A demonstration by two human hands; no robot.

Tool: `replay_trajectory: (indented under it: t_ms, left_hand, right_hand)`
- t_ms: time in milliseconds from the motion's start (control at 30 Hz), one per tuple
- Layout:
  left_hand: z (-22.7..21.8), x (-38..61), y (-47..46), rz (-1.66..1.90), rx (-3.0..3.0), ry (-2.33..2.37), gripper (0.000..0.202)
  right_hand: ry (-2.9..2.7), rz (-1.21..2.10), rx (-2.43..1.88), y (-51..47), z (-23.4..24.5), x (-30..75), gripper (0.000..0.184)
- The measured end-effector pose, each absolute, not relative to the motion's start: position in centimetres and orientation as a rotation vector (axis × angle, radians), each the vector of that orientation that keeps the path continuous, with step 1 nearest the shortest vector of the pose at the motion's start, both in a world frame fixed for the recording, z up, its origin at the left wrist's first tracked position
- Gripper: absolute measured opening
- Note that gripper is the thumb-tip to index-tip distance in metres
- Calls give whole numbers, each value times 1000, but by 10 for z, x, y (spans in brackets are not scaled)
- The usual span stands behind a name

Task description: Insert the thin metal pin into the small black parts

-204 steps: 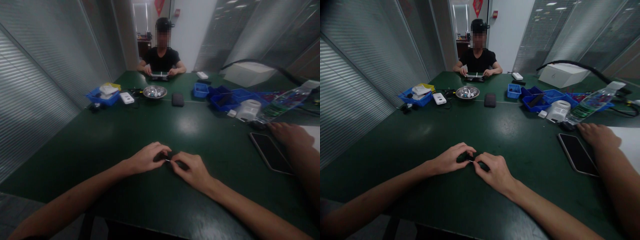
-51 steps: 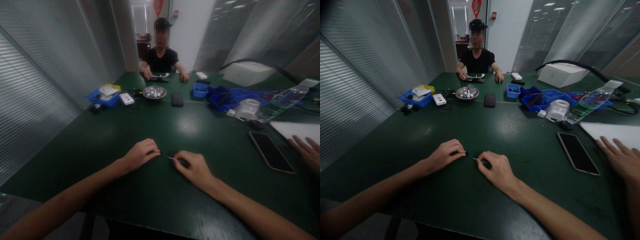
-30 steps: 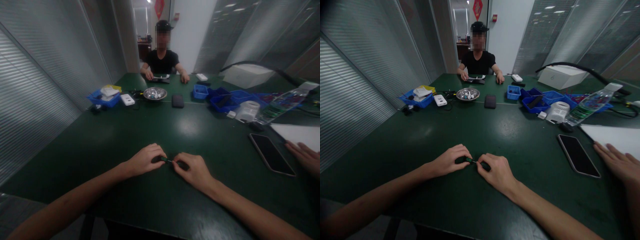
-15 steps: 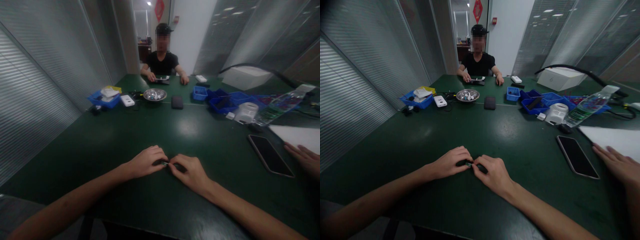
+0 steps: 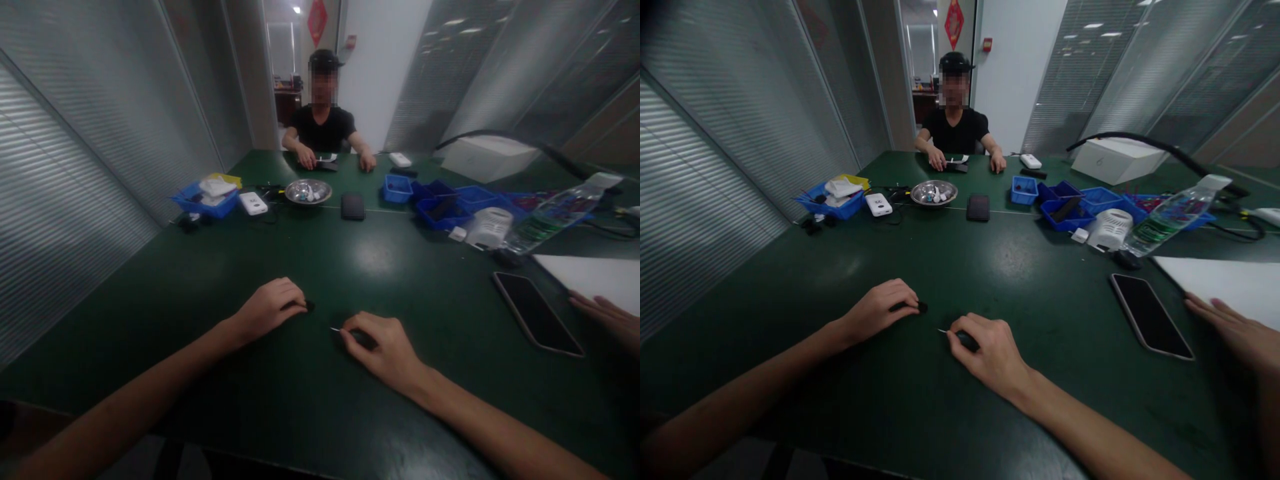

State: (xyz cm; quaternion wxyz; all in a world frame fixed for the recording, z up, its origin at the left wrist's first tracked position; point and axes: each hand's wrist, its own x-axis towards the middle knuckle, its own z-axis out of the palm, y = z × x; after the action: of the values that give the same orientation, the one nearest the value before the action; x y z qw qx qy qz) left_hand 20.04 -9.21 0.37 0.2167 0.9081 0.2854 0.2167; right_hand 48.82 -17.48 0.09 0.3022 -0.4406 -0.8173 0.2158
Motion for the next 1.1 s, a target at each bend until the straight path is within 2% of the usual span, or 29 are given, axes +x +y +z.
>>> replay_trajectory:
  t_ms: [233,467,667,933,1100]
  left_hand:
    - [6,118,-47,579,2403,1308,26]
    - [5,20,-17,585,2214,1854,26]
    - [7,-22,-19,547,2188,2051,27]
    - [18,-18,-28,535,2117,2210,26]
    - [19,-18,-31,664,2018,2213,26]
  right_hand:
    - [-2176,581,-1179,-174,0,489,14]
    - [-2176,588,-1193,-176,1,487,14]
    - [-2180,569,-1195,-177,0,485,16]
    - [-2172,578,-1173,-178,4,485,15]
    - [-2183,579,-1181,-179,4,486,15]
